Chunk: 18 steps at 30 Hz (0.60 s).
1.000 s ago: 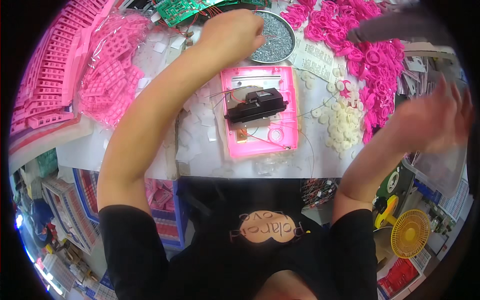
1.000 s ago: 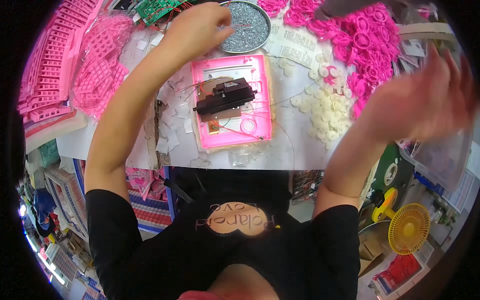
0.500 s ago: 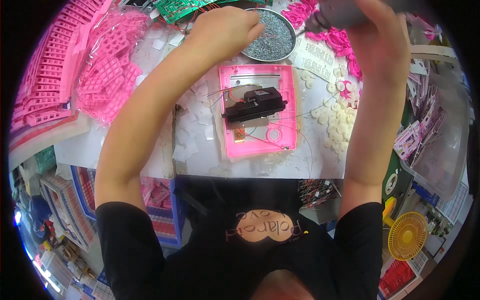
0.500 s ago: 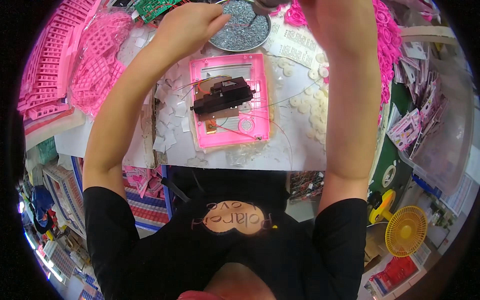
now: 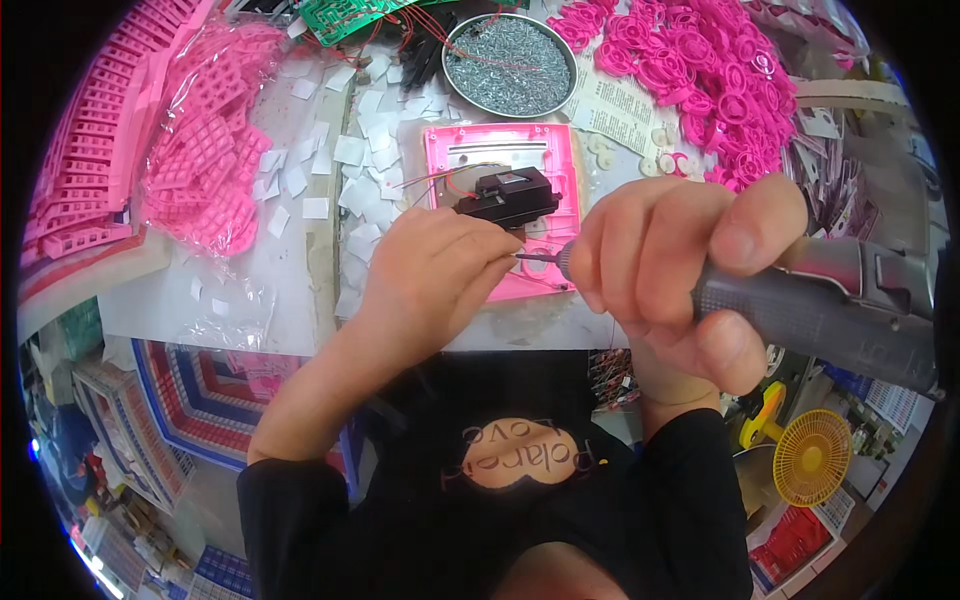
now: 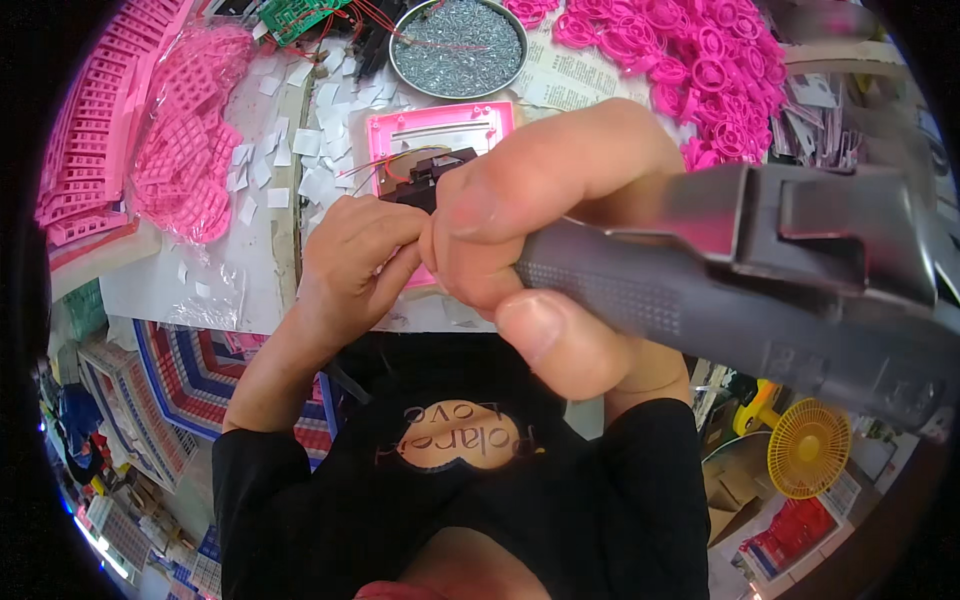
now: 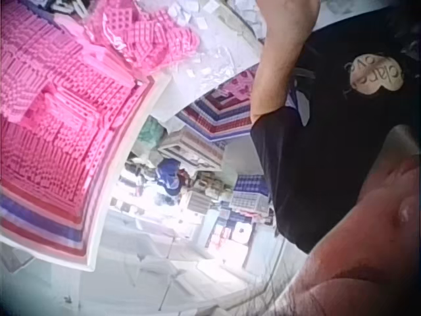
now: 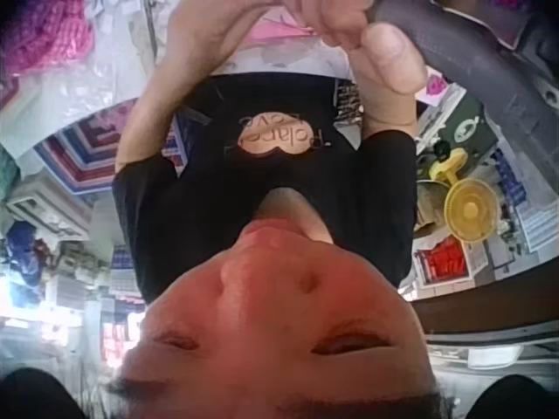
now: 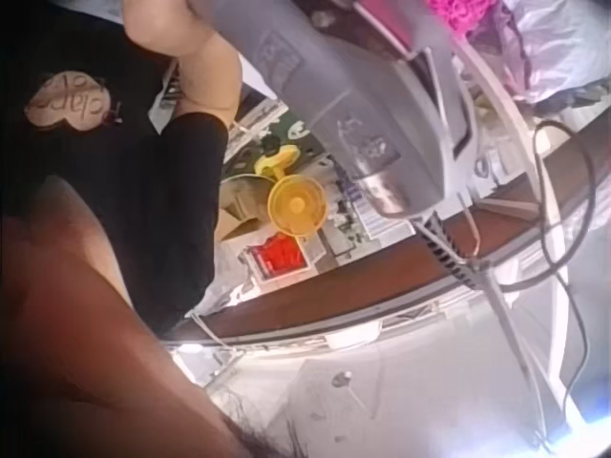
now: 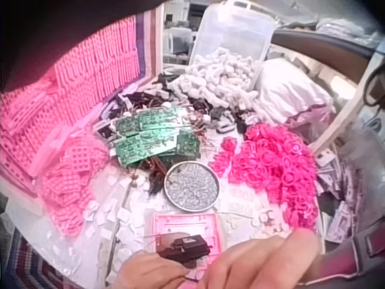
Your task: Assembling a pink plastic toy piggy bank by installing electronic components, wiring, and using a glue gun to secure parts.
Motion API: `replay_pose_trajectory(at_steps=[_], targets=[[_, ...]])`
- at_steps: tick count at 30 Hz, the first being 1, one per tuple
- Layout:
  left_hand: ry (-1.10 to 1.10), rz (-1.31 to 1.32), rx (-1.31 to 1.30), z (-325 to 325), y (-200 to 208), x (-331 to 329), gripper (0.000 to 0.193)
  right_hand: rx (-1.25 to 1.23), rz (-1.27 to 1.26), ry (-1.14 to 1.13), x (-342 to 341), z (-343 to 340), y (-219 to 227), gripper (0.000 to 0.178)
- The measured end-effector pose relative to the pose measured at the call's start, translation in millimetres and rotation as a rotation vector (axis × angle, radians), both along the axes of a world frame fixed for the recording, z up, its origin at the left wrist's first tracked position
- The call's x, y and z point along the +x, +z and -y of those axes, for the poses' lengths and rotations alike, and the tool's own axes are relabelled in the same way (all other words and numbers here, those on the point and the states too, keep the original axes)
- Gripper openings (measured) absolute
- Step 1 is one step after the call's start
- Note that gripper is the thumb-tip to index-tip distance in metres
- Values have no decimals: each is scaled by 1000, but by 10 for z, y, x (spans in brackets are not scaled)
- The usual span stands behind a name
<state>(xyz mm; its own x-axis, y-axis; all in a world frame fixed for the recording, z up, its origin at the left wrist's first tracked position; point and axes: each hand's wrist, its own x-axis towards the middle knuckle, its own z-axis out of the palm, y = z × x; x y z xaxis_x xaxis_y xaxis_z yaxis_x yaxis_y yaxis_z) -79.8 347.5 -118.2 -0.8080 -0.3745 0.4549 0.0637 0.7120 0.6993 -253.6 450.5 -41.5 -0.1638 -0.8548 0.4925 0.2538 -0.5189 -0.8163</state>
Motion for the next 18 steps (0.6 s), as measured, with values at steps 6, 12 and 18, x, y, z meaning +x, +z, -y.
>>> replay_pose_trajectory(at_steps=[6, 12, 18], targets=[[-11, -29, -3, 44, -35, -8, 23, 75, -37, -40, 90, 14, -5, 34], [178, 73, -58, 54, 7, -7, 35, 48, -89, -110, 42, 70, -120, 34], [280, 227, -236, 101, -211, 58, 44, -29, -163, -138, -76, 388, -382, 34]])
